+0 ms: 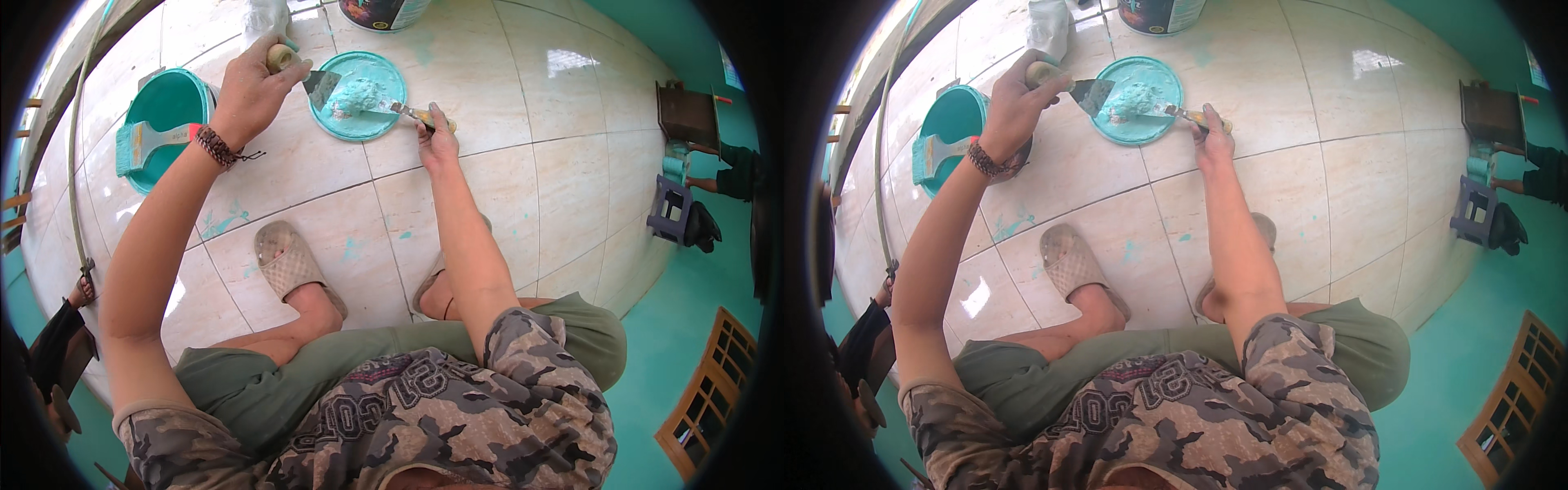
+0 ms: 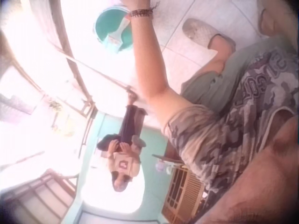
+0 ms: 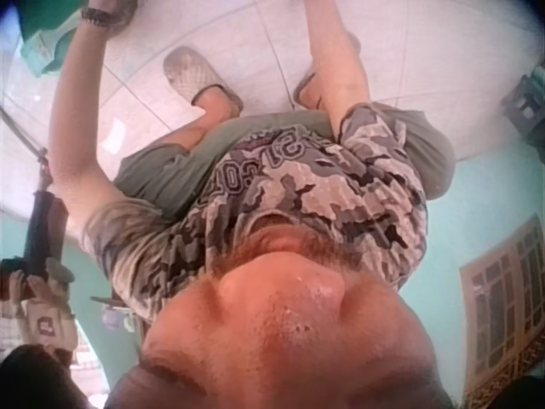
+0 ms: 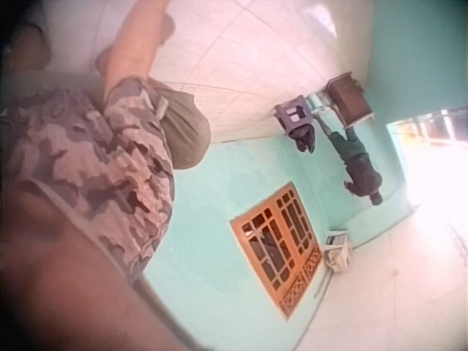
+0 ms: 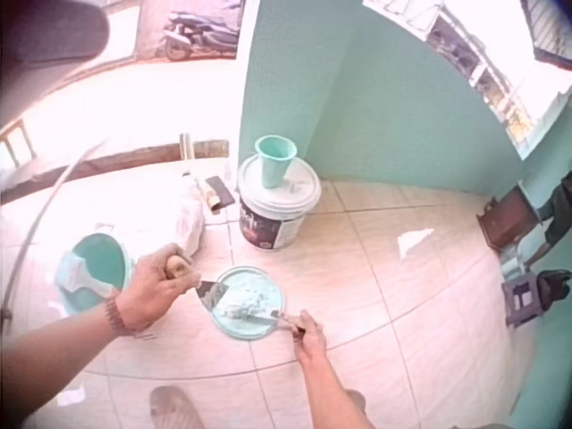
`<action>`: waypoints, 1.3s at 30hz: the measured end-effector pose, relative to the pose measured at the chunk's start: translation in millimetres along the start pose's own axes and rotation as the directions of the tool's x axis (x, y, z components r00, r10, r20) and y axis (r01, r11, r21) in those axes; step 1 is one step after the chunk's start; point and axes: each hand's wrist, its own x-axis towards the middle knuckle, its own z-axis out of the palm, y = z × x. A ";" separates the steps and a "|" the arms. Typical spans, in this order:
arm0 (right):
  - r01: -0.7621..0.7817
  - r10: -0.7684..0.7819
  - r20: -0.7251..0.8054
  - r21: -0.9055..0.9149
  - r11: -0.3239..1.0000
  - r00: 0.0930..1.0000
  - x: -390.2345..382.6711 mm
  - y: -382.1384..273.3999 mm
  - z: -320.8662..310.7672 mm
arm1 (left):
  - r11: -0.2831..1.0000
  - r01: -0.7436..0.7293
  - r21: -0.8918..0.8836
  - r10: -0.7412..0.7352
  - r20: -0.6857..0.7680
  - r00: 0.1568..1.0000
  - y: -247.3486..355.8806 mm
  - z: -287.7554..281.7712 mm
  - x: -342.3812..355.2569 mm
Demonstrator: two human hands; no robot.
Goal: The person mixes light green plaster in a container using two putty knives, then applies the plaster to a wall section using the knives. The person moves from an indoor tiled area to an outdoor wall to perform the application.
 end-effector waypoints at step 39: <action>-0.189 0.187 0.815 -0.097 0.977 0.548 -5.3 -107.5 83.0 | 0.375 0.594 -0.712 -0.213 0.557 0.803 -16.2 -25.2 -100.4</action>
